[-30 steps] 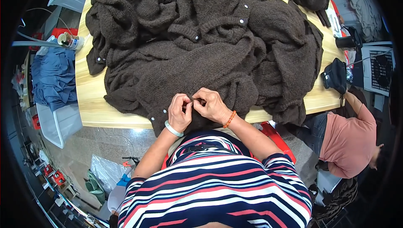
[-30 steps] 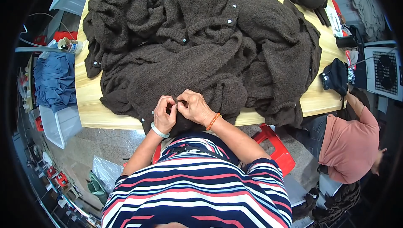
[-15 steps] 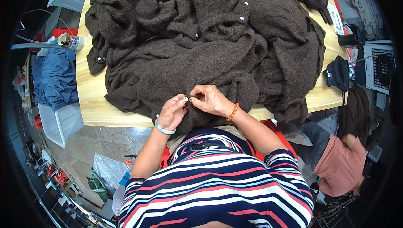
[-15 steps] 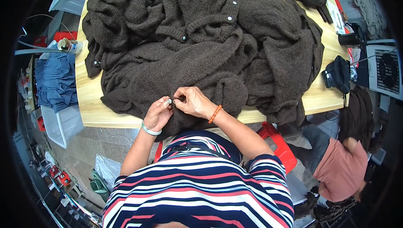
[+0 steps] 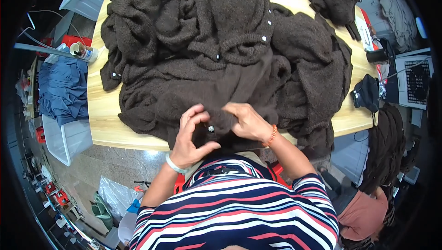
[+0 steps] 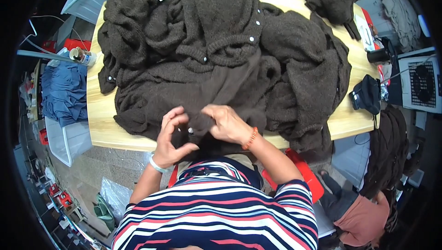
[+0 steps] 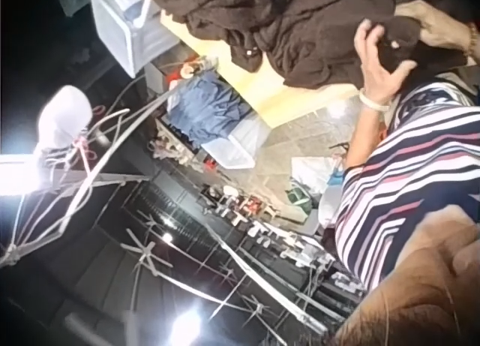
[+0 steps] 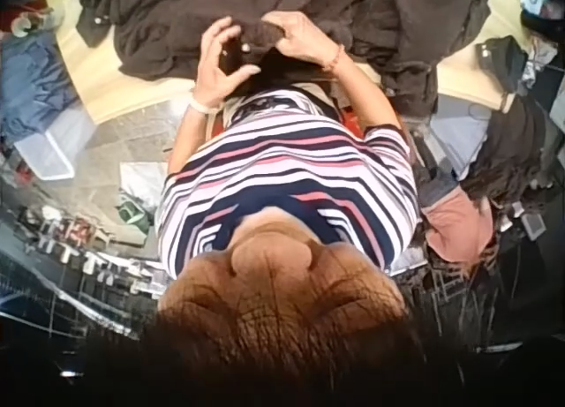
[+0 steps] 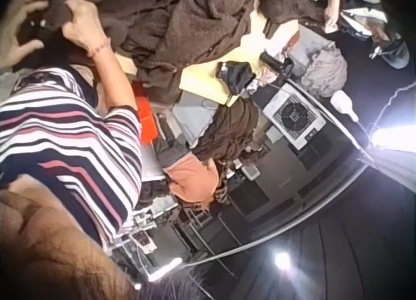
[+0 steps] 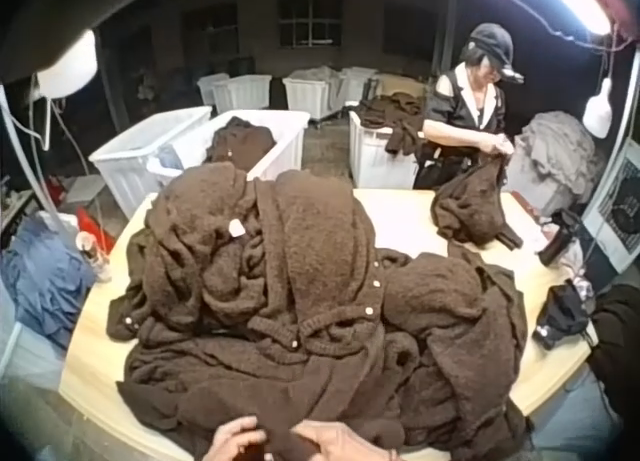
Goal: Buttoning and inspecting dark brown knitted sweaters on a workbench.
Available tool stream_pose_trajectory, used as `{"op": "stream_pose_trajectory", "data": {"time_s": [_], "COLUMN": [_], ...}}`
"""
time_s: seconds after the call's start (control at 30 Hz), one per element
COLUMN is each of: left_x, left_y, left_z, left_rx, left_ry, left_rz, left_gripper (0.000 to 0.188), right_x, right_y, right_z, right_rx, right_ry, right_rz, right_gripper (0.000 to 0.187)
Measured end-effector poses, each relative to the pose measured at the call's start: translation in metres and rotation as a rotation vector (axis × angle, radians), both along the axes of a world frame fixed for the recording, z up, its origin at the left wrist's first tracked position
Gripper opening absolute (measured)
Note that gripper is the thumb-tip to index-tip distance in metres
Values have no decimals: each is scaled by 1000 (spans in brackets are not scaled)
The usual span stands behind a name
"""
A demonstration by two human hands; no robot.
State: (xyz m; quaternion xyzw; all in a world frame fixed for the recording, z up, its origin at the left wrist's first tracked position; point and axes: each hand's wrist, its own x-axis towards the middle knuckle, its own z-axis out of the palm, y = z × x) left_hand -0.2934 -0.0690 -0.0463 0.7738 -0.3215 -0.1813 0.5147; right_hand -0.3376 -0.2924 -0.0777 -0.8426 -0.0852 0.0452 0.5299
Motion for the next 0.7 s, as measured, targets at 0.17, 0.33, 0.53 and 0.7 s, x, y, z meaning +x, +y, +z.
{"op": "stream_pose_trajectory", "data": {"time_s": [0.17, 0.33, 0.53, 0.7], "left_x": [-14, -24, 64, 318], "left_y": [-23, -68, -117, -131], "left_z": [-22, -5, 39, 139], "left_rx": [-160, -407, -298, -197], "left_ry": [324, 685, 80, 144], "left_rz": [-127, -719, -547, 220], "left_gripper": [73, 28, 43, 29], "right_x": [-11, -7, -7, -16], "right_y": [18, -23, -71, -82], "right_z": [103, 118, 102, 71], "right_rx": [616, 687, 318, 315], "right_ry": [72, 28, -67, 66], "right_rz": [505, 296, -463, -607], "right_gripper": [23, 16, 28, 21]}}
